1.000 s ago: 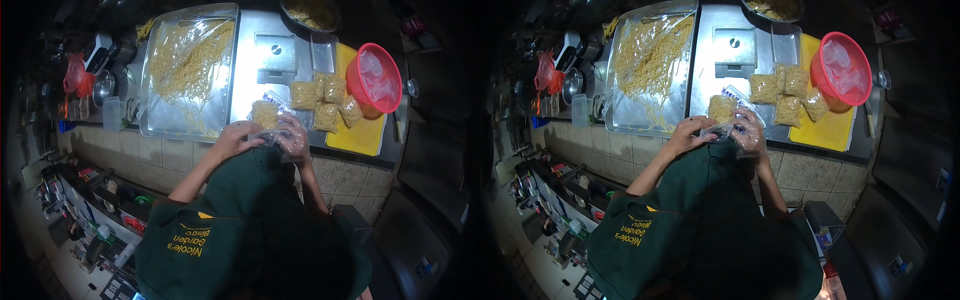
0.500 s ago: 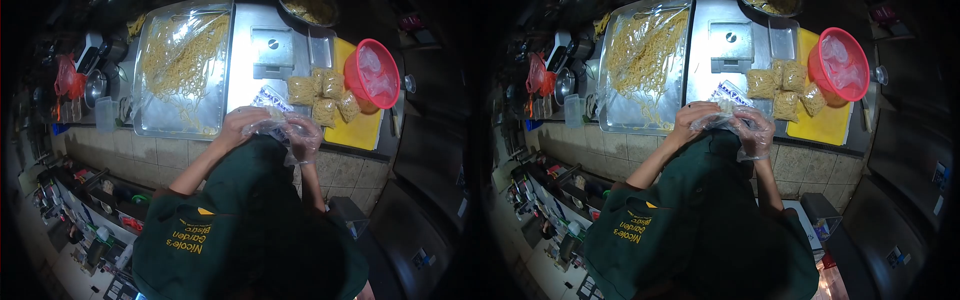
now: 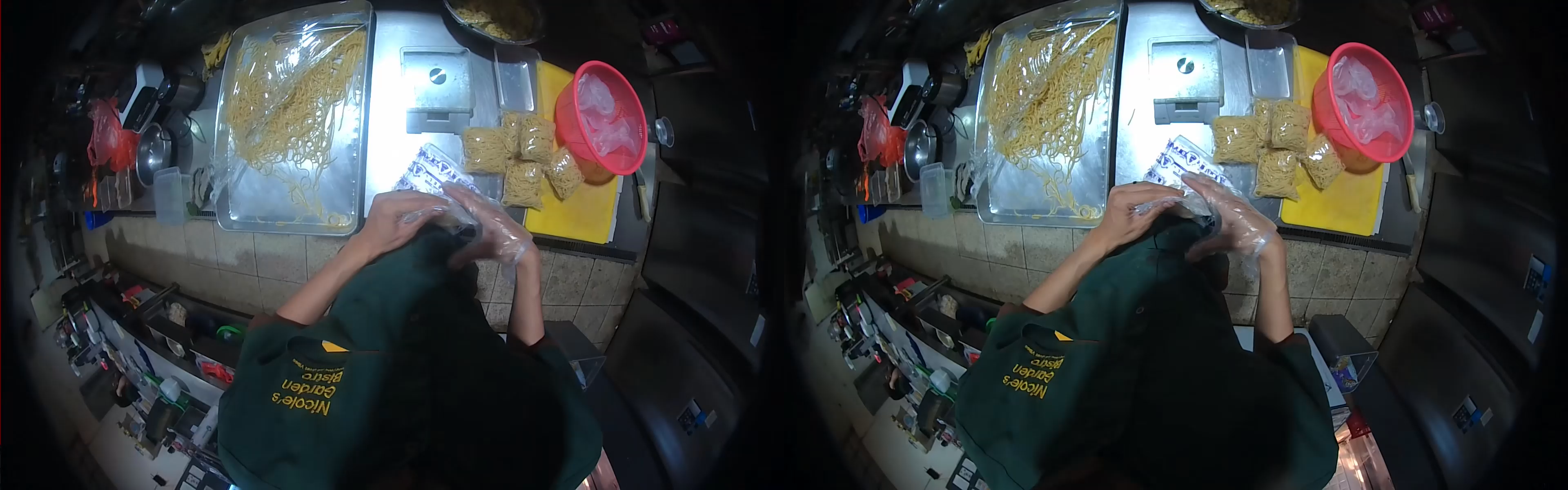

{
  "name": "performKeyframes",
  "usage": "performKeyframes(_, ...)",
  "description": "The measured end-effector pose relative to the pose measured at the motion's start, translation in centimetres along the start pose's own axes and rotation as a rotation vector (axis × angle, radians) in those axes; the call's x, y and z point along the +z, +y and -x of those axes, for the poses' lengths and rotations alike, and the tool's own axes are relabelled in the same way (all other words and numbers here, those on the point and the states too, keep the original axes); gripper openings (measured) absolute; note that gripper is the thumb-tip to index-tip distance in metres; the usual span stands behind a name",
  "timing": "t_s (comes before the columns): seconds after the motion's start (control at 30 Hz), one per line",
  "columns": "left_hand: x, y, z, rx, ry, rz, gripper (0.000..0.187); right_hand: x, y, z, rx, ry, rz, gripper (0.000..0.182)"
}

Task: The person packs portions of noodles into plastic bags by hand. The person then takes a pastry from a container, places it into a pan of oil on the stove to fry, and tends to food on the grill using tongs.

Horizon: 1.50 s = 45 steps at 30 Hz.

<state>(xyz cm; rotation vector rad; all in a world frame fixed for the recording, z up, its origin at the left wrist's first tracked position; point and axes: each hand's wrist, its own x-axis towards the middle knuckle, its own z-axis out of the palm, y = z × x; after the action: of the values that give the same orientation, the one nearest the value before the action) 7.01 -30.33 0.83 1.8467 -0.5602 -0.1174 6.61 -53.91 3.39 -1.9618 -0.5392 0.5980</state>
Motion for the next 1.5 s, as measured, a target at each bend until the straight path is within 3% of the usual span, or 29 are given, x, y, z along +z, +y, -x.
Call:
performKeyframes(0.1,0.1,0.7,-0.6,0.026,-0.039,-0.015,0.016,2.3,3.0,-1.7,-0.032,0.008,0.052,0.070)
performKeyframes(0.13,0.1,0.6,-0.8,0.007,-0.041,-0.024,0.016,3.3,4.3,-2.0,-0.102,0.074,-0.054,0.052)
performKeyframes(0.23,-0.3,0.7,-1.1,-0.042,-0.018,-0.048,0.015,4.7,4.7,-2.5,-0.207,0.188,-0.179,0.047)
performKeyframes(0.27,-0.5,0.8,-1.2,-0.057,-0.004,-0.055,0.015,5.1,4.1,-2.4,-0.134,0.220,-0.231,0.044)
performKeyframes(0.33,-1.2,1.4,-1.7,0.058,-0.035,-0.069,0.014,4.9,3.1,-3.0,-0.212,0.324,-0.244,0.040)
performKeyframes(0.4,-1.8,2.4,-2.0,0.145,-0.075,-0.111,0.013,3.8,1.6,-2.8,-0.261,0.422,-0.017,0.037)
performKeyframes(0.47,-2.3,3.5,-1.5,0.206,-0.122,-0.190,0.012,1.6,-1.3,-2.6,-0.280,0.500,0.451,0.032)
performKeyframes(0.63,-0.8,0.4,0.7,0.071,-0.272,-0.188,0.014,4.9,4.7,-2.0,-0.215,0.417,0.450,0.026)
performKeyframes(0.77,1.1,-0.9,2.7,-0.058,-0.267,-0.193,0.014,6.6,7.4,-0.4,-0.194,0.413,0.357,0.022)
performKeyframes(0.97,2.1,-2.7,1.4,-0.389,0.027,-0.069,0.018,8.3,9.0,-0.2,-0.013,0.486,0.234,0.023)
performKeyframes(1.07,2.4,-5.0,-0.7,-0.356,0.075,-0.186,0.023,9.0,9.6,-0.4,0.034,0.546,0.169,0.026)
performKeyframes(1.17,2.5,-5.4,-2.8,-0.341,0.036,-0.366,0.028,10.0,9.8,-0.7,0.043,0.742,0.099,0.022)
performKeyframes(1.27,2.4,-6.1,-3.7,-0.376,0.043,-0.390,0.028,8.5,8.4,0.0,-0.301,0.631,0.589,0.024)
performKeyframes(1.37,2.3,-7.7,-3.7,-0.348,0.059,-0.435,0.032,8.0,5.8,0.2,-0.301,0.613,0.630,0.031)
performKeyframes(1.47,2.2,-8.5,-3.5,-0.390,0.116,-0.389,0.034,8.4,4.5,0.0,-0.018,0.795,0.241,0.040)
performKeyframes(1.5,2.1,-8.9,-3.5,-0.401,0.122,-0.389,0.034,8.0,4.1,-0.1,-0.037,0.769,0.299,0.044)
